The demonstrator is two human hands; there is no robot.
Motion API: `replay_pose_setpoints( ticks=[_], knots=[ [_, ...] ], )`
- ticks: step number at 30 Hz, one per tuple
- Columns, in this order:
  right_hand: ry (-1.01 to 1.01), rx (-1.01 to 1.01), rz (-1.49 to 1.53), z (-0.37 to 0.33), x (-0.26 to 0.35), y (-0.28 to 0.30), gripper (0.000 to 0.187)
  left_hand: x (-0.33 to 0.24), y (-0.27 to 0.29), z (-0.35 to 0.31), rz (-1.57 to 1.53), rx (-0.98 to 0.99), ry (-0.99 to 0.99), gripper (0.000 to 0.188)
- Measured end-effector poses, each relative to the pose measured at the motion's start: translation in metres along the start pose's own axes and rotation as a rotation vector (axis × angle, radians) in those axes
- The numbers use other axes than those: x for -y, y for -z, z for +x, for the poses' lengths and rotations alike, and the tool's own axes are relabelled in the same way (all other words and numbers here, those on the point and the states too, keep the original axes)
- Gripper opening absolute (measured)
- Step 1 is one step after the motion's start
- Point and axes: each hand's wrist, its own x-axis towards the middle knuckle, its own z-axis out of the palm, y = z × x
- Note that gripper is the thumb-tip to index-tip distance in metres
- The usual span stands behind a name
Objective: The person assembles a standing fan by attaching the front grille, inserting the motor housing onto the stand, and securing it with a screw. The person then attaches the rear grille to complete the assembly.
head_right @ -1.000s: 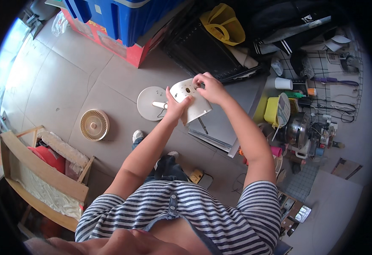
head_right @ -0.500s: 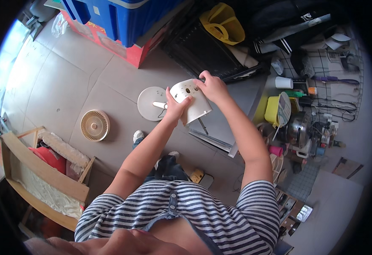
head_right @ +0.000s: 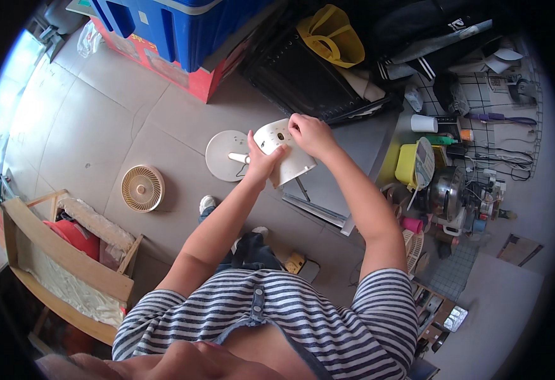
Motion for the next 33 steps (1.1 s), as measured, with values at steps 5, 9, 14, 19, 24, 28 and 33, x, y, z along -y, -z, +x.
replay_pose_setpoints(
  ticks=[5, 9, 14, 19, 24, 28, 33],
  knots=[
    [0.212, -0.056, 0.017, -0.013, -0.006, 0.007, 0.01, 0.0, 0.002, 0.002, 0.028, 0.002, -0.026, 0.112],
    [0.156, -0.069, 0.094, -0.009, -0.004, 0.012, 0.011, 0.0, 0.001, 0.001, -0.028, 0.022, -0.053, 0.112],
    [-0.123, -0.021, -0.133, 0.001, 0.003, 0.004, 0.026, -0.001, -0.001, 0.0, -0.055, 0.005, -0.03, 0.119],
    [0.155, -0.092, 0.184, -0.005, 0.001, 0.004, 0.021, 0.002, 0.0, 0.002, -0.004, -0.005, -0.041, 0.115],
    [-0.184, 0.076, -0.063, 0.0, 0.006, 0.007, 0.013, 0.003, -0.001, 0.003, -0.019, -0.007, -0.057, 0.119],
    [0.043, 0.014, -0.011, -0.003, 0.006, 0.006, 0.016, 0.0, 0.0, 0.001, 0.004, 0.006, -0.033, 0.112],
    [-0.119, 0.069, 0.035, -0.001, 0.0, 0.003, 0.014, -0.002, 0.0, 0.0, 0.012, 0.002, -0.007, 0.111]
  ],
)
